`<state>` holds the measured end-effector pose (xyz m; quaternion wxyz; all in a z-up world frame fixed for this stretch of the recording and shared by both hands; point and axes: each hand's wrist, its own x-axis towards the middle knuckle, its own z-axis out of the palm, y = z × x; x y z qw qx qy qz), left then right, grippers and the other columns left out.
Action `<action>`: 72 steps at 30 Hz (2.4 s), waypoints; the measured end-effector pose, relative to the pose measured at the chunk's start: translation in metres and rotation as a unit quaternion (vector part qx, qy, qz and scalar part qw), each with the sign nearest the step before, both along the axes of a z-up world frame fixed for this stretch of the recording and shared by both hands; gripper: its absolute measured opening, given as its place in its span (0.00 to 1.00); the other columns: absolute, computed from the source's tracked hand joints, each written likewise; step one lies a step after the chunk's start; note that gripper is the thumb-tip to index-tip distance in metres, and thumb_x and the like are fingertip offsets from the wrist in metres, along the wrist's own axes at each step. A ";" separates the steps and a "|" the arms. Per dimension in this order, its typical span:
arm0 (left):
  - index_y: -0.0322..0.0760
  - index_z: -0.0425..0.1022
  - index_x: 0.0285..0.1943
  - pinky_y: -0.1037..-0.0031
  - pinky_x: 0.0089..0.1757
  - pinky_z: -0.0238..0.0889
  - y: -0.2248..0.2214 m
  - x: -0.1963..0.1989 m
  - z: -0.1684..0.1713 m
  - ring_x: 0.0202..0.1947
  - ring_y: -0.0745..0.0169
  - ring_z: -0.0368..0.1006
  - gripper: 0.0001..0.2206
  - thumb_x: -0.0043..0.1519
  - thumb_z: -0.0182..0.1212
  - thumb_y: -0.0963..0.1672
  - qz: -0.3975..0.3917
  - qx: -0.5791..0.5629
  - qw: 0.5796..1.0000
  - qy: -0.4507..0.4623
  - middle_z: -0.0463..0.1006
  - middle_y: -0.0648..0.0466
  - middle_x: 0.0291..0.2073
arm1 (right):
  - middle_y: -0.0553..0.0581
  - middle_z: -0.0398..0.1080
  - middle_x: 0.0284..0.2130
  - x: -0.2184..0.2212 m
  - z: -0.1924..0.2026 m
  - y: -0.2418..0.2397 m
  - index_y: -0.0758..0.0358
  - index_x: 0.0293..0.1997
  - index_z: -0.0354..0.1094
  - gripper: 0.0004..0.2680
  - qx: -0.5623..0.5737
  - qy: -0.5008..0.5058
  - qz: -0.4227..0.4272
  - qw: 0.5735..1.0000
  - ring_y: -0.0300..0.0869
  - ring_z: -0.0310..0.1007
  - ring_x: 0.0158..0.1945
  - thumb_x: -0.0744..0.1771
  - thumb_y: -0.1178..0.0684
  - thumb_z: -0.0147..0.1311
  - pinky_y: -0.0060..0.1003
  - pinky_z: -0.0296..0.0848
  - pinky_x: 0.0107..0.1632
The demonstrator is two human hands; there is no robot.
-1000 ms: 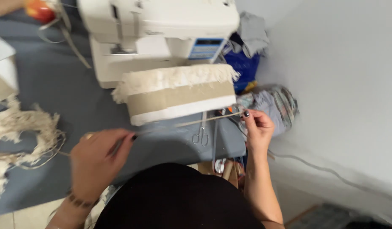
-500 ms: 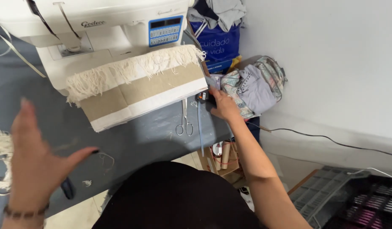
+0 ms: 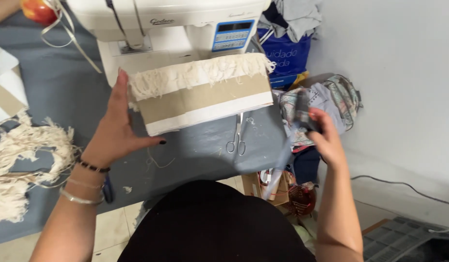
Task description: Decorating a cardboard box with fabric fringe and twine using a hot glue gun and scissors
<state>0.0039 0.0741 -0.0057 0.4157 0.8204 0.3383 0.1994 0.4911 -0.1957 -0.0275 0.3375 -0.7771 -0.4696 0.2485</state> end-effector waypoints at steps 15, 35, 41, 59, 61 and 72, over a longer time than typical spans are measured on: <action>0.38 0.31 0.82 0.52 0.57 0.69 -0.089 0.052 -0.024 0.81 0.41 0.41 0.66 0.40 0.85 0.50 0.113 0.020 0.989 -0.088 0.40 0.47 0.82 | 0.47 0.54 0.29 -0.084 0.044 0.026 0.52 0.64 0.59 0.21 0.337 0.564 -0.098 0.747 0.35 0.52 0.31 0.64 0.46 0.60 0.29 0.55 0.36; 0.42 0.39 0.80 0.54 0.46 0.75 -0.084 0.042 0.000 0.80 0.42 0.44 0.59 0.42 0.82 0.48 0.090 -0.068 0.992 -0.050 0.49 0.52 0.80 | 0.57 0.71 0.33 -0.232 0.041 -0.004 0.66 0.46 0.69 0.19 0.105 -0.071 0.189 0.974 0.51 0.72 0.35 0.69 0.36 0.45 0.43 0.71 0.42; 0.40 0.41 0.80 0.56 0.43 0.76 -0.083 0.041 0.000 0.79 0.45 0.48 0.58 0.43 0.83 0.48 0.093 -0.042 0.993 -0.055 0.52 0.50 0.78 | 0.56 0.67 0.31 -0.233 0.039 0.002 0.66 0.45 0.67 0.17 0.094 -0.073 0.197 0.973 0.49 0.67 0.34 0.69 0.39 0.47 0.41 0.66 0.41; 0.41 0.41 0.79 0.58 0.38 0.78 -0.081 0.041 -0.002 0.80 0.44 0.48 0.58 0.42 0.83 0.48 0.087 -0.041 0.994 -0.052 0.51 0.51 0.78 | 0.57 0.72 0.33 -0.238 0.040 0.011 0.66 0.42 0.69 0.15 0.117 -0.110 0.198 0.967 0.49 0.72 0.35 0.69 0.40 0.47 0.43 0.73 0.43; 0.42 0.41 0.79 0.54 0.45 0.75 -0.081 0.041 -0.003 0.79 0.45 0.48 0.59 0.41 0.83 0.48 0.097 -0.051 0.993 -0.047 0.52 0.48 0.78 | 0.57 0.73 0.35 -0.237 0.041 0.012 0.66 0.44 0.69 0.15 0.117 -0.112 0.215 0.963 0.50 0.72 0.35 0.70 0.41 0.46 0.42 0.70 0.41; 0.42 0.40 0.79 0.54 0.41 0.76 -0.081 0.041 -0.003 0.79 0.43 0.48 0.60 0.41 0.84 0.49 0.093 -0.044 0.994 -0.046 0.52 0.50 0.78 | 0.55 0.72 0.33 -0.239 0.041 0.011 0.64 0.42 0.69 0.15 0.111 -0.110 0.188 0.970 0.48 0.71 0.34 0.70 0.40 0.45 0.42 0.69 0.39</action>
